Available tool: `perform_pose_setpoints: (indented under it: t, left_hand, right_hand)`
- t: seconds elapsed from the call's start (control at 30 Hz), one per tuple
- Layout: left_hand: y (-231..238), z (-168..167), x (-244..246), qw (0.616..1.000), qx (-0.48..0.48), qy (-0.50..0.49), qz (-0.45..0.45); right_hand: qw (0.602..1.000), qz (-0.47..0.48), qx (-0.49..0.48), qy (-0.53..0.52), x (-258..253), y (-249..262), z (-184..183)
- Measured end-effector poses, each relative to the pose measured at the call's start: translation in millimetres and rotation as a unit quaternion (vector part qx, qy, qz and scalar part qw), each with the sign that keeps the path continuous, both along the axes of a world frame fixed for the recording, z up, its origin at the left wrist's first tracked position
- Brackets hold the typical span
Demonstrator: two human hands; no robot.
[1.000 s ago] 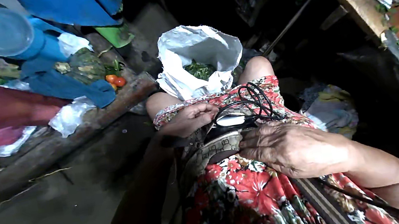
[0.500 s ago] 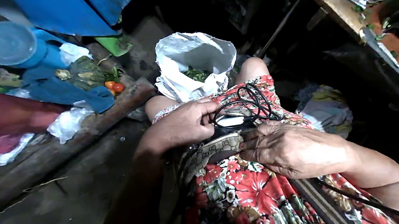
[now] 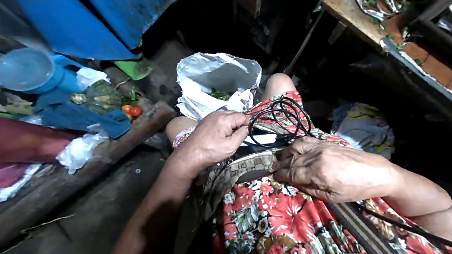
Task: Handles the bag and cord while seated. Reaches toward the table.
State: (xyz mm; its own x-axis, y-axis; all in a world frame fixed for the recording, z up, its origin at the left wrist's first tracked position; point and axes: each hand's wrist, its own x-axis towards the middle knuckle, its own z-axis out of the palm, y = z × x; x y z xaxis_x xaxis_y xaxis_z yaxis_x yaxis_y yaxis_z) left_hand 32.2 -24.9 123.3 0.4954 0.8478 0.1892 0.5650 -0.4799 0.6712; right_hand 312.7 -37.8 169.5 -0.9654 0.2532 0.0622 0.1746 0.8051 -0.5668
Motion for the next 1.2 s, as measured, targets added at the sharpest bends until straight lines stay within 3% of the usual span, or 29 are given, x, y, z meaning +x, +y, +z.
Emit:
perform_pose_setpoints:
  t: [0.17, 0.27, 0.37, 0.53, 0.8, 1.2]
  left_hand:
    - [-8.5, 14.7, 4.5, 0.997, 0.052, 0.01, 0.059]
    - [-10.8, 22.5, 6.7, 0.993, 0.083, 0.007, 0.079]
    - [-12.3, 29.9, 11.7, 0.991, 0.111, 0.012, 0.073]
    - [-17.2, 38.2, 13.9, 0.987, 0.138, 0.02, 0.079]
    - [-21.3, 46.8, 8.0, 0.983, 0.167, 0.014, 0.081]
    - [-25.7, 52.0, 10.8, 0.975, 0.198, 0.022, 0.096]
  right_hand:
    - [0.994, -0.049, 0.008, 0.095, 13.3, 0.9, 11.0]
    - [0.969, -0.132, 0.086, 0.189, 10.3, 4.3, 21.7]
    - [0.956, -0.18, 0.164, 0.165, -4.2, 18.3, 25.4]
    - [0.972, -0.145, 0.114, 0.148, -19.1, 28.7, 18.4]
    - [0.985, -0.081, 0.067, 0.138, -0.8, 0.2, 28.0]
    - [0.989, -0.047, 0.077, 0.119, 1.1, -18.6, 24.0]
